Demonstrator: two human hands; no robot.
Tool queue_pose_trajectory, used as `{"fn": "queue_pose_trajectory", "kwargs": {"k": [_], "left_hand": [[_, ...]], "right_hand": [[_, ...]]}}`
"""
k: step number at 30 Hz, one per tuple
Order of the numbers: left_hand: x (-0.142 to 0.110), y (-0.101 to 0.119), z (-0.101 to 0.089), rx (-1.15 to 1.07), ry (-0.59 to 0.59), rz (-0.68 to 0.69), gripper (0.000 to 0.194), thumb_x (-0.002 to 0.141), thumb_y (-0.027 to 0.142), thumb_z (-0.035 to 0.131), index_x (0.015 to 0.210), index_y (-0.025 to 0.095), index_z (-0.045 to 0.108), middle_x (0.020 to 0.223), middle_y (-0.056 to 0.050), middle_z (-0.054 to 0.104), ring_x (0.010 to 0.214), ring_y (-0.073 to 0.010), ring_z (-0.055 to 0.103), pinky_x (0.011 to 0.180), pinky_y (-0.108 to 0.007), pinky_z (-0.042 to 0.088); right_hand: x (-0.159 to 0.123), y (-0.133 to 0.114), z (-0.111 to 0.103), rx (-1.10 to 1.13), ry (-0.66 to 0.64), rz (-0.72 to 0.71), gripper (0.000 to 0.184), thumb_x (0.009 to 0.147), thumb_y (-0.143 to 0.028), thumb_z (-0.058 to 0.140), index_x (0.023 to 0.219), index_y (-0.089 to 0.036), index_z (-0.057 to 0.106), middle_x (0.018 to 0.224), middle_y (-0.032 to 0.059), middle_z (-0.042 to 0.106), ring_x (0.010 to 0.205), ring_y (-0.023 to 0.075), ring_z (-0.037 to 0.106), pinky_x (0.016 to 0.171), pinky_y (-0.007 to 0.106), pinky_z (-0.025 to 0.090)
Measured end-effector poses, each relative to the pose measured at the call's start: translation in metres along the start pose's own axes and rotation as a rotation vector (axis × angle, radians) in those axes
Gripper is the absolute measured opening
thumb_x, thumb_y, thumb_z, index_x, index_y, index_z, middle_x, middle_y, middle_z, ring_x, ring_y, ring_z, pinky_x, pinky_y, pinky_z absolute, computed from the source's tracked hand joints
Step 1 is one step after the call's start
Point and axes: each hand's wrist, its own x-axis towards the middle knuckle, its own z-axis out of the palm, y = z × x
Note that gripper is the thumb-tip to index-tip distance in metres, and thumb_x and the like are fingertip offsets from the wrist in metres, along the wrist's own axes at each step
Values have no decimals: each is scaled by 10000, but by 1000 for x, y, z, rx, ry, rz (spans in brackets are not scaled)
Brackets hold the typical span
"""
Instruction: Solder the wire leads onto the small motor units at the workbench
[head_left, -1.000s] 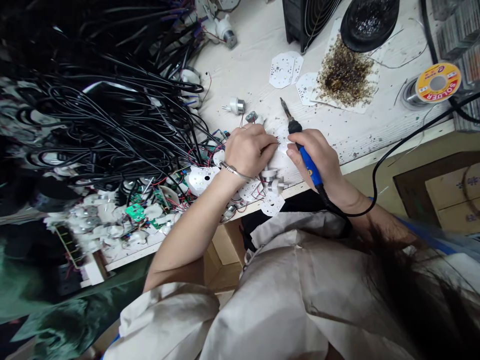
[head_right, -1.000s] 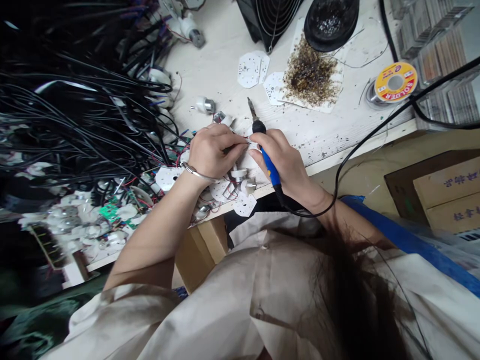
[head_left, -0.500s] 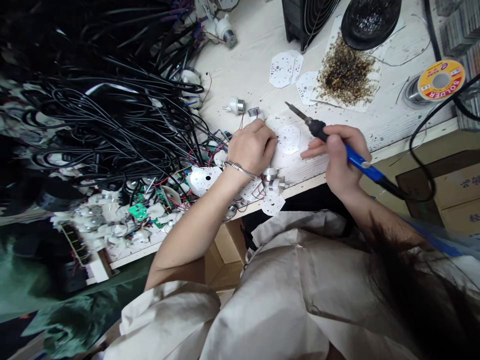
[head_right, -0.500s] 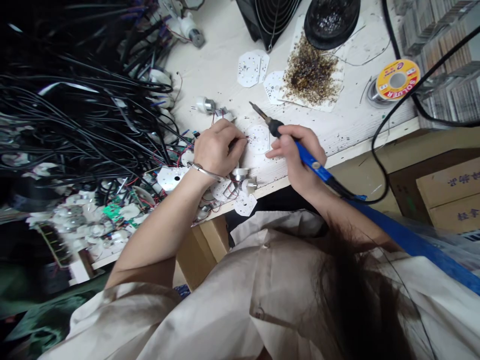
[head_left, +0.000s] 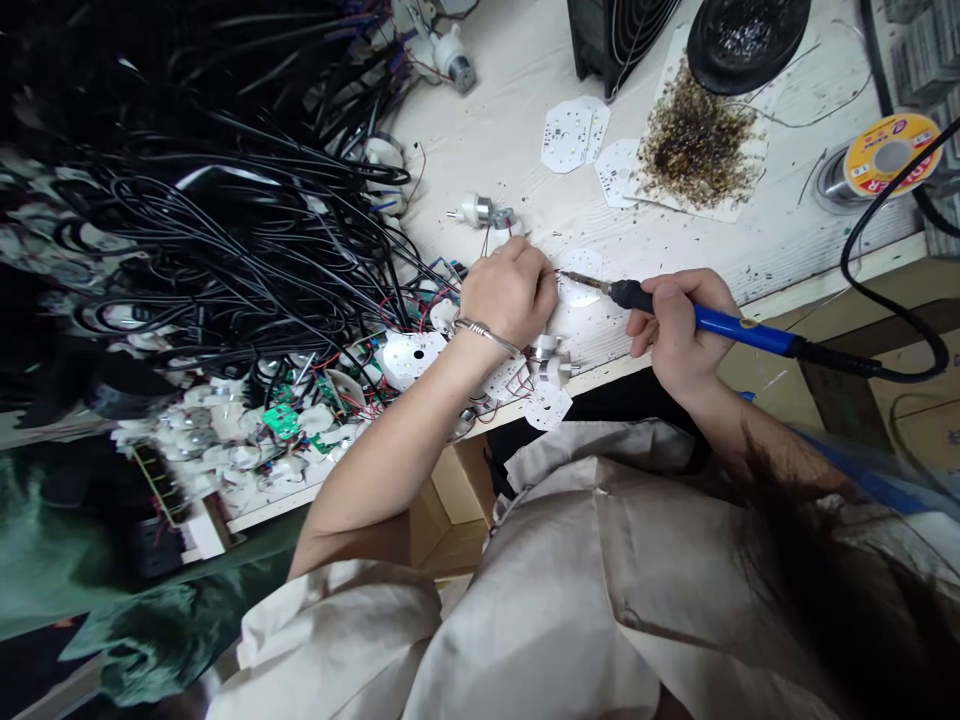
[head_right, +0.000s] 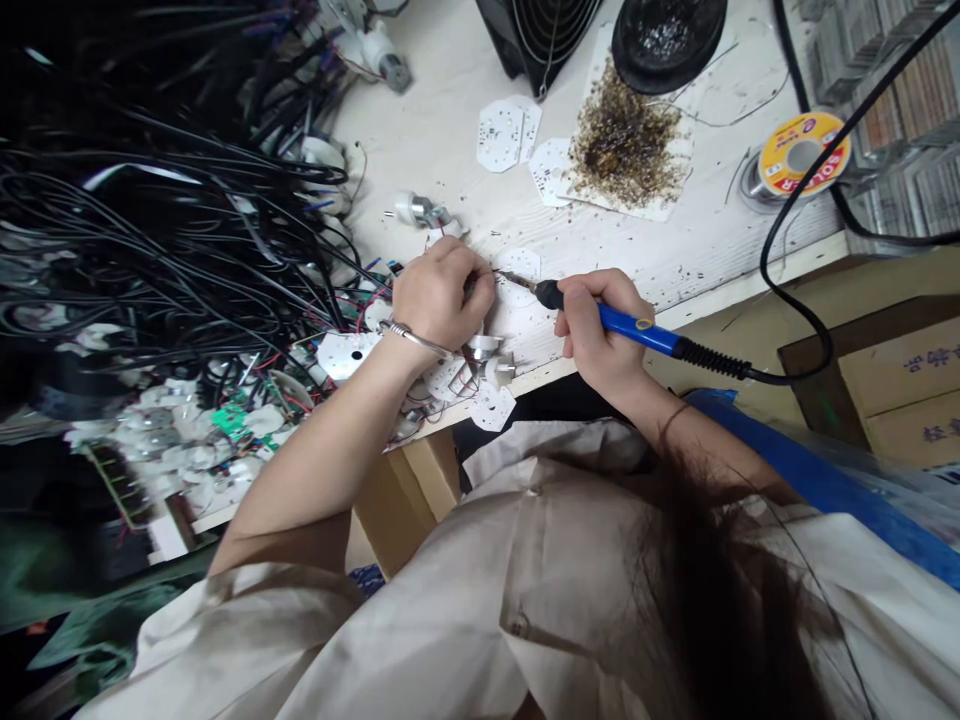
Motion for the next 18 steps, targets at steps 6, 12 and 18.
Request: {"fn": "queue_pose_trajectory", "kwargs": {"k": [6, 12, 18], "left_hand": [[0, -4, 4, -28, 44, 27, 211, 992, 287, 485, 930, 200, 668, 1044, -145, 705, 938, -276, 652, 800, -429, 517], [0, -3, 4, -32, 32, 8, 210, 986, 277, 490, 932, 190, 674, 1056, -153, 702, 955, -282, 655, 821, -435, 524], [1, -1, 3, -35, -6, -31, 213, 989, 276, 491, 957, 173, 675, 1090, -168, 694, 980, -286, 652, 852, -438, 529]], "right_hand": [[0, -2, 0, -40, -27, 55, 374, 948, -604, 670, 851, -242, 666, 514, -101, 619, 318, 60, 482, 350, 213, 377], [1, -3, 0, -45, -23, 108, 405, 939, -648, 662, 871, -249, 655, 521, -97, 609, 318, 66, 490, 309, 205, 323], [1, 0, -1, -83, -32, 99, 424, 944, -676, 636, 865, -259, 645, 513, -97, 595, 322, 66, 477, 316, 207, 332]]}}
